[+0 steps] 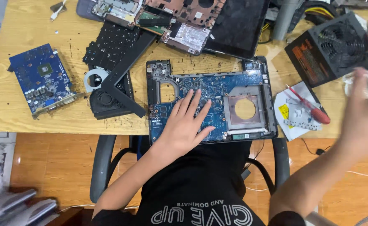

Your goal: The person cleans the inside of a disassembled laptop, brushing dust from the motherboard and small circuit boards with a brush and using a screwdriver on the chassis. They then lift the motherboard out of the laptop base, set it on the desk, and work on its components by hand.

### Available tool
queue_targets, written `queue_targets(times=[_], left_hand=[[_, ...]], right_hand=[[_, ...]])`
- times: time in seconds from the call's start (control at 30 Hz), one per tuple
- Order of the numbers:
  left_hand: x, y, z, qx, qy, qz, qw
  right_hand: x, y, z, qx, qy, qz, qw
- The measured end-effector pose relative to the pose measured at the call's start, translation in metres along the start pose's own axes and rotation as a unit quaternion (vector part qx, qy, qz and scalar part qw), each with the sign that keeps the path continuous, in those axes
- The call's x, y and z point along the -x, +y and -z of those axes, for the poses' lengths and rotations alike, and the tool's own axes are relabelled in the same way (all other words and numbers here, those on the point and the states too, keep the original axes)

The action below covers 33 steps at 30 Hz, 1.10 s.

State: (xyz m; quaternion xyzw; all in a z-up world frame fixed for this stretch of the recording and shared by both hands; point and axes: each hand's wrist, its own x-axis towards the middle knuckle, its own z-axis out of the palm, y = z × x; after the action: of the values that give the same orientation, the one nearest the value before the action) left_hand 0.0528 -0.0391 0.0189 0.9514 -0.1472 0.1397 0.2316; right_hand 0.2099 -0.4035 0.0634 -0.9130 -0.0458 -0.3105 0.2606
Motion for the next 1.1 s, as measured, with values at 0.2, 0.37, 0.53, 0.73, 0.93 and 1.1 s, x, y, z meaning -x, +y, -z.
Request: queue_targets(times=[0.2,0.37,0.53,0.73,0.93,1.1], left_hand=[[0.0,0.001,0.002,-0.006,-0.009,-0.006,1.0],[-0.001,0.003,0.006,-0.005,-0.012,-0.011,1.0],[-0.004,0.003,0.005,0.002,-0.004,-0.008,1.0],[0.0,-0.003,0.009,0.013,-0.001,0.017,1.0],[0.003,-0.021,0.015,-0.042,0.01,0.044,0.998],[0.005,-0.027,0.008,-0.014,-0.001,0.071,0.997]], right_hand=[[0.044,-0.122,-0.012,-0.066,-0.09,0.161,0.981],[0.065,-0.156,-0.035,-0.086,-0.147,0.114,0.979],[0.073,-0.188,-0.038,-0.108,-0.18,0.139,0.968],[0.082,-0.214,-0.028,-0.132,-0.24,0.204,0.94],[0.067,-0.219,0.004,-0.078,-0.386,0.151,0.907],[0.049,-0.208,-0.002,-0.068,-0.517,0.068,0.851]])
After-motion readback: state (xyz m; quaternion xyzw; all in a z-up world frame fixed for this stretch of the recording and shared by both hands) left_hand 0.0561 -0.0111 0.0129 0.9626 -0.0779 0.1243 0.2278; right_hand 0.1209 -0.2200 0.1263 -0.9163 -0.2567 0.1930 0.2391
